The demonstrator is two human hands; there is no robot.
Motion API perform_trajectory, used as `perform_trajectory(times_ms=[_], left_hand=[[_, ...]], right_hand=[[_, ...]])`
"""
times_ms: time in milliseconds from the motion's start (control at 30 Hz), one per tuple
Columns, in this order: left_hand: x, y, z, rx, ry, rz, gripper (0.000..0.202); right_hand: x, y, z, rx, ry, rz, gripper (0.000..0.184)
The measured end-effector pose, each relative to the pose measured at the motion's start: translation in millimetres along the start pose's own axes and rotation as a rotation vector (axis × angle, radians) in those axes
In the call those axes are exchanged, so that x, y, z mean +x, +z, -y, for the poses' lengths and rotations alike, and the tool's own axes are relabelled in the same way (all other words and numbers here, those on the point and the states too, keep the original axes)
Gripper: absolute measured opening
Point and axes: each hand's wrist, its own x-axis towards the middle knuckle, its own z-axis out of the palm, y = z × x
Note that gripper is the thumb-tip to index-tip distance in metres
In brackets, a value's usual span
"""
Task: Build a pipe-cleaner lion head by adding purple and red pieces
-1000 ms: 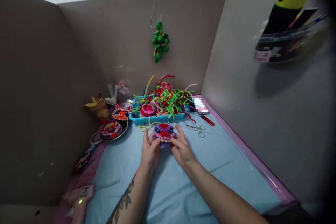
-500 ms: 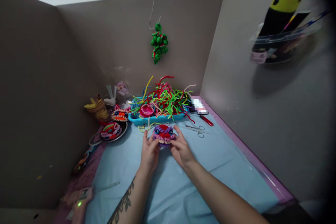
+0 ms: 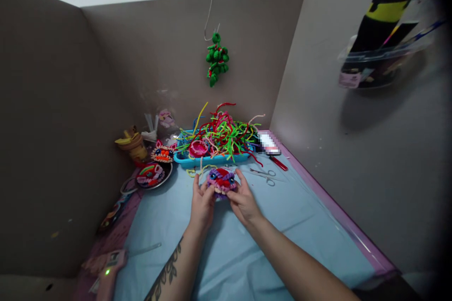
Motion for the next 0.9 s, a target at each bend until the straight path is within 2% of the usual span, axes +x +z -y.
perform_trajectory(times_ms=[200,433,667,900], left_hand=[[0.6,-0.6,0.1,-0.022,0.001,-0.001,0.087],[0.0,-5.3,-1.3,-0.082,-0.040,0.030,0.065],[-0.4,-3.0,-0.5,-0.043,-0.004,0.072,0.073],[2.5,-3.7,2.3,0.025,0.044,0.013,0.081]], right_hand=[[-0.2,0.0,0.2,0.002,0.018,-0.015,0.085],[4.3,-4.7,2.4,0.079,0.036,0.029,0.066],[3.9,-4.6,-0.3,0.032,0.027,0.021,0.068],[2.2,-2.6,-2.7,-0.012,0.036,0.016,0.077]])
